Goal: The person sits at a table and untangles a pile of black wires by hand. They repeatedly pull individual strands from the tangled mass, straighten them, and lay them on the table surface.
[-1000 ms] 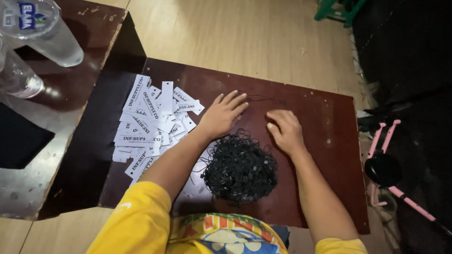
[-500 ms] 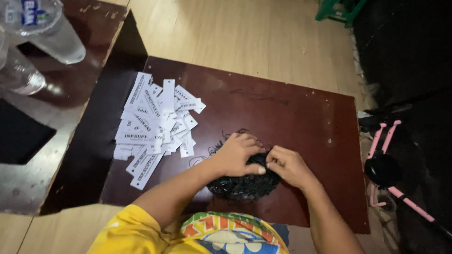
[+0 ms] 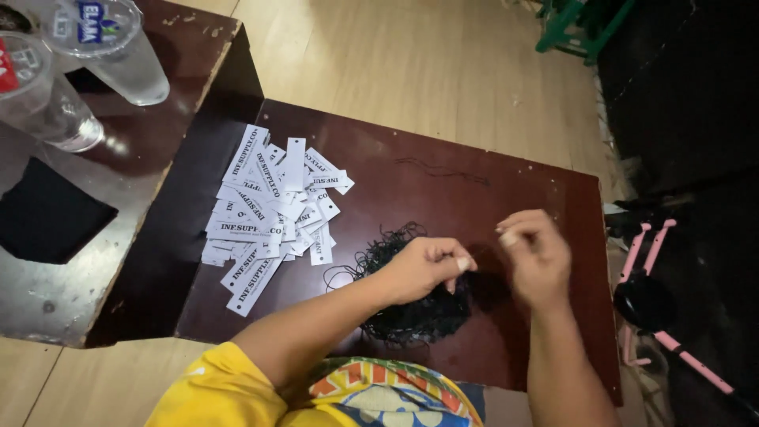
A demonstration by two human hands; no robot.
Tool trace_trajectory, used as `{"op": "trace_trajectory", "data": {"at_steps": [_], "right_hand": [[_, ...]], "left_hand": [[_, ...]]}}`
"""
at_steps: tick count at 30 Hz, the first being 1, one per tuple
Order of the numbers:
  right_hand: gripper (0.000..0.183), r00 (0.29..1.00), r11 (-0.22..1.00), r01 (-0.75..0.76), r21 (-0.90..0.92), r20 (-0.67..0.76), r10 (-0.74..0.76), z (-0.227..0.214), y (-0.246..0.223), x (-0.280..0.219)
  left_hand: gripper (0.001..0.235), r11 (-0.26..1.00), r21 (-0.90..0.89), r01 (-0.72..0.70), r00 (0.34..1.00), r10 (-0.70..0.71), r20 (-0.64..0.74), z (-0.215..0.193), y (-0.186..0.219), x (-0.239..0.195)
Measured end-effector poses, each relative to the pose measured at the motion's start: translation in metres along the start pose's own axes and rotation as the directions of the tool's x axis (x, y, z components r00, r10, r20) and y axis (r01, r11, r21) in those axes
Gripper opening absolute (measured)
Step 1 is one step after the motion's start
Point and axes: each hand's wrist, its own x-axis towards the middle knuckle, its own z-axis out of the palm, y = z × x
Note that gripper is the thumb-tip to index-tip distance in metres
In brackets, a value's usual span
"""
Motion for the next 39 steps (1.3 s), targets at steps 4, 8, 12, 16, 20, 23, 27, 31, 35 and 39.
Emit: {"op": "trace_trajectory", "data": {"at_steps": [4, 8, 12, 16, 20, 23, 27, 31, 35, 39], "right_hand": [[0.018, 0.875, 0.847, -0.221, 0.483, -0.285, 0.391, -0.004, 0.049, -0.004], [0.015, 0.777, 0.721, -0.252, 0.646, -0.309, 0.548, -0.003, 0.071, -0.001], [0.02, 0.794, 0.831, -0.434, 0.348, -0.287, 0.535, 0.012, 0.098, 0.0], [0.015, 0.878, 0.873, -0.461, -0.156, -0.219, 0.425, 0.03, 0.112, 0.009], [0.011, 0.927, 0.834, -0.344, -0.431, -0.298, 0.229, 0.046, 0.159, 0.007], [0.006, 0.911, 0.728, -0.408, -0.551, -0.3, 0.284, 0.052, 0.171, -0.002], [0.016, 0.903, 0.771, -0.393, -0.5, -0.37, 0.22, 0.048, 0.155, -0.003], [0.036, 0.921, 0.883, -0.347, -0.315, -0.292, 0.258, 0.037, 0.109, -0.002], [0.033, 0.974, 0.856, -0.218, -0.469, -0.16, 0.161, 0.042, 0.125, -0.007], [0.032, 0.999, 0.759, -0.034, -0.65, -0.038, 0.012, 0.044, 0.159, -0.015]], "left_hand": [[0.011, 0.982, -0.179, 0.066, 0.994, -0.08, -0.077, -0.008, 0.004, -0.006], [0.012, 0.986, -0.111, 0.127, 0.973, -0.146, -0.178, -0.034, 0.006, 0.008], [0.012, 0.741, 0.588, 0.324, 0.885, -0.018, -0.465, -0.093, -0.025, 0.042], [0.02, 0.078, 0.968, 0.239, 0.812, 0.53, -0.243, -0.125, -0.068, 0.076], [0.021, -0.042, 0.981, 0.187, 0.76, 0.639, -0.117, -0.137, -0.084, 0.081], [0.02, -0.097, 0.984, 0.147, 0.756, 0.653, -0.048, -0.137, -0.086, 0.075], [0.008, 0.041, 0.982, 0.187, 0.756, 0.633, -0.17, -0.147, -0.092, 0.075], [0.022, 0.299, 0.925, 0.234, 0.786, 0.501, -0.361, -0.151, -0.079, 0.062], [0.024, 0.32, 0.939, 0.129, 0.798, 0.528, -0.29, -0.154, -0.088, 0.054], [0.017, 0.166, 0.983, 0.074, 0.8, 0.578, -0.158, -0.147, -0.097, 0.054]]}}
